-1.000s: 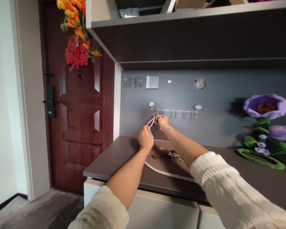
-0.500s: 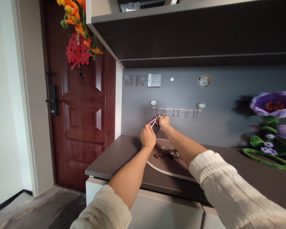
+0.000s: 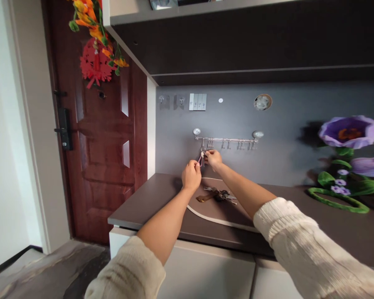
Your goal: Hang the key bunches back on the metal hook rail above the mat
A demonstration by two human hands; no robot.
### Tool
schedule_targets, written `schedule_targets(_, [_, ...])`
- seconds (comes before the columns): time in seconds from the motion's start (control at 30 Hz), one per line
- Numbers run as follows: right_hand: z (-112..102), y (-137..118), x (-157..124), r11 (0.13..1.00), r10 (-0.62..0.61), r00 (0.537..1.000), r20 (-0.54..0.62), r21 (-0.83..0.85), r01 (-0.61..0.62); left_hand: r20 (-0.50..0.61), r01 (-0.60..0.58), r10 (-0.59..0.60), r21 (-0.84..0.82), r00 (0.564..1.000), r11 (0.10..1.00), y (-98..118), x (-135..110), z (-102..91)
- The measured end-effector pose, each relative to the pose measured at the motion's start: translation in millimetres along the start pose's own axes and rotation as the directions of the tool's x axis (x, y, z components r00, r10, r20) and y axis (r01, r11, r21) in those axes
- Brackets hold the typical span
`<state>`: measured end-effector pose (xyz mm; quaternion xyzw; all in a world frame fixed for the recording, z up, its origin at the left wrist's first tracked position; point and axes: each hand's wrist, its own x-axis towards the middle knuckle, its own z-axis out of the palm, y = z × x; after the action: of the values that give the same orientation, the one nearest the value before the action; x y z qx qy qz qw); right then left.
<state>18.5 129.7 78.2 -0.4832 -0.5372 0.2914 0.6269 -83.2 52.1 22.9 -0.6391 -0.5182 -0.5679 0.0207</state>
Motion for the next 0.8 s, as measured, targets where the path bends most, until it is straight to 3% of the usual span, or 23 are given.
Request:
schedule_targets(0.1, [-11,-5,-11,0.998,0.053,0.999,0.004,-0.019,-0.053,0.049,-0.096,0.098,-0.042,0.994,0.994,-2,-2,1.4])
schedule_targets(0.4, [-60,-13,-53,0.999,-0.009,0.994,0.106,-0.032,0.013,0.253,-0.241,0.247,-0.055,0.936,0.969,5,-14,-2.8])
schedule_targets(0.6, [-94,17,-79,0.986,-0.11,0.983,0.15,-0.11,0.127,0.449,-0.362,0.329,-0.012,0.831,0.932,10,-23,-4.0])
schedule_targets(0.8, [-113,42,-94,0.923,-0.182,0.965,0.189,-0.307,0.234,0.58,-0.478,0.4,-0.021,0.71,0.878,9,-26,0.2])
